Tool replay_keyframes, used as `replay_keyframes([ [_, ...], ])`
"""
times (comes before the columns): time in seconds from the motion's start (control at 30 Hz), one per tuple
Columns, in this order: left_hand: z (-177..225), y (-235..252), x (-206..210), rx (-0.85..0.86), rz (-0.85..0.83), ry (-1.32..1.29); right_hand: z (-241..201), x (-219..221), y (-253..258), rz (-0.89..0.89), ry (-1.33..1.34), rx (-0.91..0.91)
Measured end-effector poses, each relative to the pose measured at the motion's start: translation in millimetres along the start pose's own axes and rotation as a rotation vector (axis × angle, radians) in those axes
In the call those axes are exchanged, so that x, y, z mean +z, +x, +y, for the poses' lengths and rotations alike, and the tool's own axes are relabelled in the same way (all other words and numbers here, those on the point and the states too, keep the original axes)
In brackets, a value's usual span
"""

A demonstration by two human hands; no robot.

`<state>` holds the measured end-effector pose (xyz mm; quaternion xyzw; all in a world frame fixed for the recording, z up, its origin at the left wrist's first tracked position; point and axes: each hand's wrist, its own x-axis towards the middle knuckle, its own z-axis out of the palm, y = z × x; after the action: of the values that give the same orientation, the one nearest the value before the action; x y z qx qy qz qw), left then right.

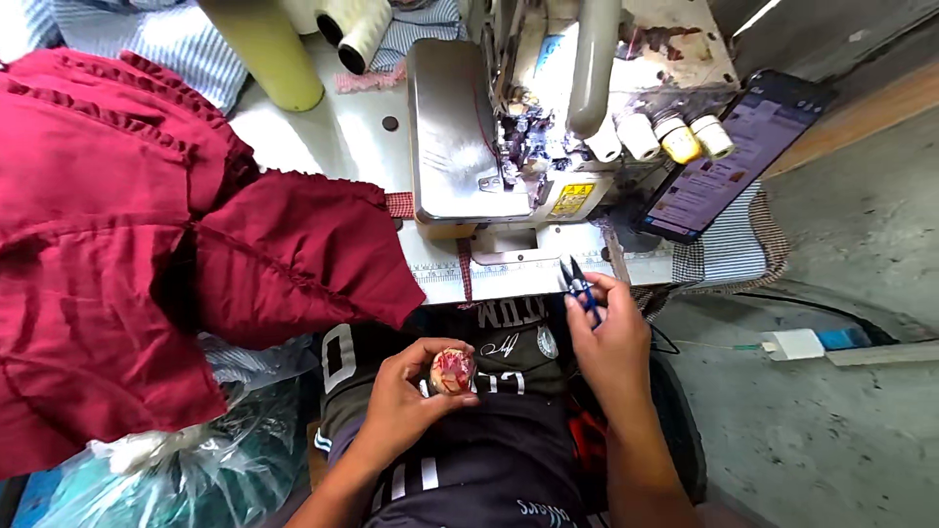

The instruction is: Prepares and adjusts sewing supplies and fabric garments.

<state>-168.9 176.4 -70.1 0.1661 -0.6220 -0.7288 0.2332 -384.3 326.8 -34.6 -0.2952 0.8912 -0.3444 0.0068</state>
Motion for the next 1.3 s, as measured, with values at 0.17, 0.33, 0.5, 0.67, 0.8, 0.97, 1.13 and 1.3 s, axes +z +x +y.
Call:
replay_keyframes([
  [0.17,-9.9,2.7,1.6,-0.078,-0.117,-0.297,17.3,9.6,33.1,0.084,-0.298,0.022],
  [0.33,-11.4,5.7,0.1,-0.095,-0.183,-0.263,21.8,25.4,45.8,0.134,-0.369,0.022],
  [0.5,-9.7,3.6,-6.6,-0.086,-0.198,-0.173,-4.5,13.8,20.8,0.093,-0.050,-0.163],
  [0.67,-8.6,3.4,-6.1,-0.099,-0.141,-0.106,-45.2,20.4,-19.3,-0.502,0.632,-0.308],
  [0.8,-4.5,4.5,-4.5,-0.018,-0.108,0.152,-54.1,23.4,-27.0,-0.464,0.604,-0.317],
  [0.97,-0.6,-0.7,-8.7,0.000,-0.166,0.511,-46.2,26.3,-24.1,-0.496,0.458,-0.317],
  [1.13,9.3,-3.4,-13.1,0.025,-0.236,0.691,-42.9,21.6,-18.3,-0.632,0.298,-0.349],
  [1.3,40.1,15.5,-35.8,0.047,-0.219,0.705,-45.2,0.0,9.2,-0.405,0.504,-0.409],
])
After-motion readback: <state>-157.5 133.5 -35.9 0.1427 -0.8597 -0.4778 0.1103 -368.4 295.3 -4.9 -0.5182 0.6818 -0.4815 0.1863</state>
